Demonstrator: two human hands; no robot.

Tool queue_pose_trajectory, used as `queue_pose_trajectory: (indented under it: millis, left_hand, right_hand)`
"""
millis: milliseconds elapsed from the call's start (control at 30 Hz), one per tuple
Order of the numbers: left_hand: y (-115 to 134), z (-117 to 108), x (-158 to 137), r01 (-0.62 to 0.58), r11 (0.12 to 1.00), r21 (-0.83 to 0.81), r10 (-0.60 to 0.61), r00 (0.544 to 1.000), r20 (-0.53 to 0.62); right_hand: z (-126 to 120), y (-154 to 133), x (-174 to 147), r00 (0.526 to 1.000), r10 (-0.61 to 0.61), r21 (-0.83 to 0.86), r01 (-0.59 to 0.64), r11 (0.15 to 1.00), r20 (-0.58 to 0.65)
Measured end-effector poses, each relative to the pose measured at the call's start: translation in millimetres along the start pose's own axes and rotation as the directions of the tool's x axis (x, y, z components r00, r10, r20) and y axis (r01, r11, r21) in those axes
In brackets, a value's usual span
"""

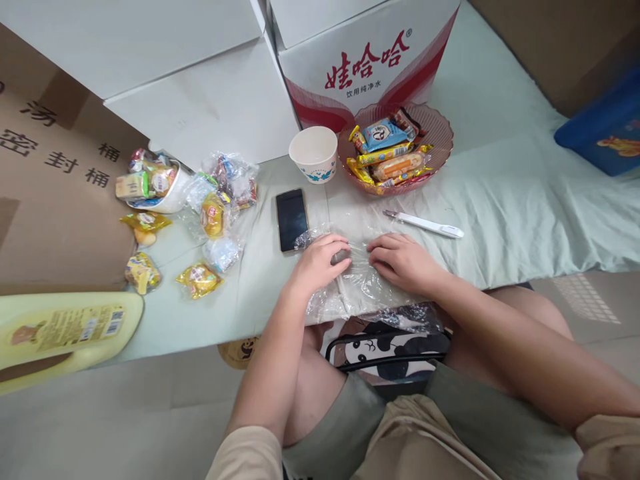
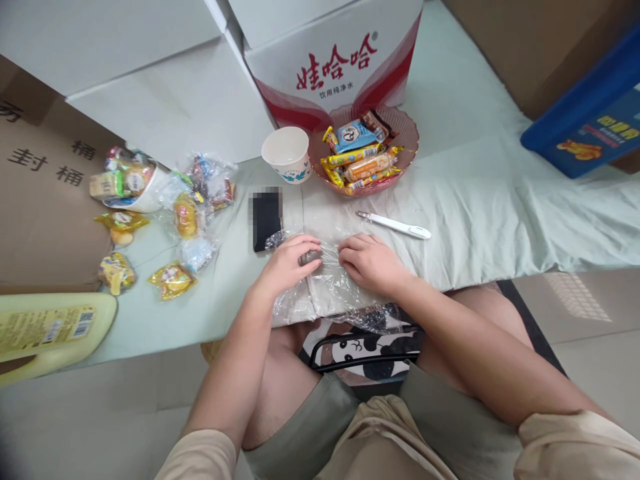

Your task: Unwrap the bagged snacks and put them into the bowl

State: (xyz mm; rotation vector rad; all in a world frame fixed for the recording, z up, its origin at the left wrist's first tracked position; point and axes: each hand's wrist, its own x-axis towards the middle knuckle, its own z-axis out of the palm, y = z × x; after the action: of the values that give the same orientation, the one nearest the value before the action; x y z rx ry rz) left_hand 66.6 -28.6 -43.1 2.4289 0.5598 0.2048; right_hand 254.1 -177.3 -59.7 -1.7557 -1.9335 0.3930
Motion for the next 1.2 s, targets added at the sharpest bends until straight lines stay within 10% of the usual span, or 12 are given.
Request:
queue_pose_trajectory:
  millis: [567, 900, 1200]
  left_hand:
    - [-2.3, -7.7, -2.2, -0.026, 0.996, -0.089, 0.016, 0.993, -0.119]
    - [-5.7, -24.3, -11.7, 0.152, 0.875, -0.46, -0.221, 0.97, -0.1]
    - [1.9, -34.0, -17.5, 0.272, 0.74, -0.615, -0.236, 0.961, 0.142]
  right_hand:
    - [-14.1, -2.1, -3.7, 0.947, 0.178, 0.086, -0.16, 0.983, -0.266]
    - [-23.5, 10.2, -2.4, 0.986, 0.096, 0.121, -0.079, 0.989, -0.134]
    - [-38.0, 9.8, -3.1, 0.888, 0.459, 0.663, -0.33, 0.672, -0.023]
